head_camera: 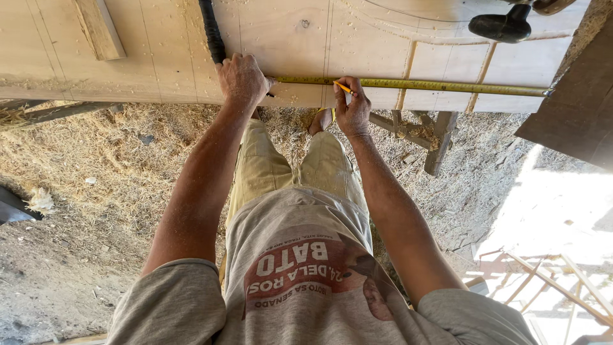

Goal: The person uses a handheld router to cut a groove along a plywood panel, then hammers a thin wooden strip into place on the panel. They measure the panel with a tape measure, mark it with a pencil, and reposition the strip while working.

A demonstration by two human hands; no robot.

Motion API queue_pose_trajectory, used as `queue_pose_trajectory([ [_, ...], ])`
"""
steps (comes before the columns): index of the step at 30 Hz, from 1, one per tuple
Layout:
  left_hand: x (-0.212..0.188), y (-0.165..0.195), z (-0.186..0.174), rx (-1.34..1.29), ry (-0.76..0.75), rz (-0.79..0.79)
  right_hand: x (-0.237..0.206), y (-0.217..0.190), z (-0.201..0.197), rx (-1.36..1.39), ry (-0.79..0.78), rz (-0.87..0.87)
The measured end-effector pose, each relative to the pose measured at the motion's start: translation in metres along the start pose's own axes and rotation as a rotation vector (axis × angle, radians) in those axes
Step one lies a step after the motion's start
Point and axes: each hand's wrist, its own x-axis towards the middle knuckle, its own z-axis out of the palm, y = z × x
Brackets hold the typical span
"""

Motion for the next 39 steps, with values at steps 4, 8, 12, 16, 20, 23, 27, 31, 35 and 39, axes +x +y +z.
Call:
queue_pose_trajectory([
  [4,-0.003,0.000,0.005,-0.024,0.026,-0.022,0.003,-0.007,0.000,0.011,0.034,-0.014],
  [8,-0.001,-0.001,0.008,-0.011,-0.034,-0.019,0.004,-0.005,0.001,0.008,0.010,0.012],
  [12,-0.001,-0.002,0.007,0.005,-0.021,-0.014,0.000,-0.002,0.001,0.029,0.023,-0.005],
  [16,0.000,0.000,0.005,0.019,-0.051,-0.030,0.001,-0.001,0.001,-0.003,0.022,-0.021],
  [20,0.002,0.001,0.005,0.021,-0.018,-0.010,0.001,0.001,0.002,0.014,0.028,-0.016],
  [23,0.003,0.000,0.006,0.025,-0.055,-0.013,0.001,0.003,0.002,0.017,0.018,-0.015],
  [27,0.005,-0.001,0.007,0.036,-0.052,-0.001,0.000,0.004,0.003,-0.004,0.018,-0.030],
  [31,0.005,-0.001,0.007,0.050,-0.037,0.000,0.000,0.005,0.004,0.034,0.022,-0.026],
  [35,0.004,-0.001,0.008,0.069,0.009,0.006,-0.001,0.006,0.004,0.037,0.028,-0.033],
  [39,0.006,0.000,0.007,0.052,-0.030,-0.010,-0.001,0.007,0.005,0.040,0.031,-0.030],
])
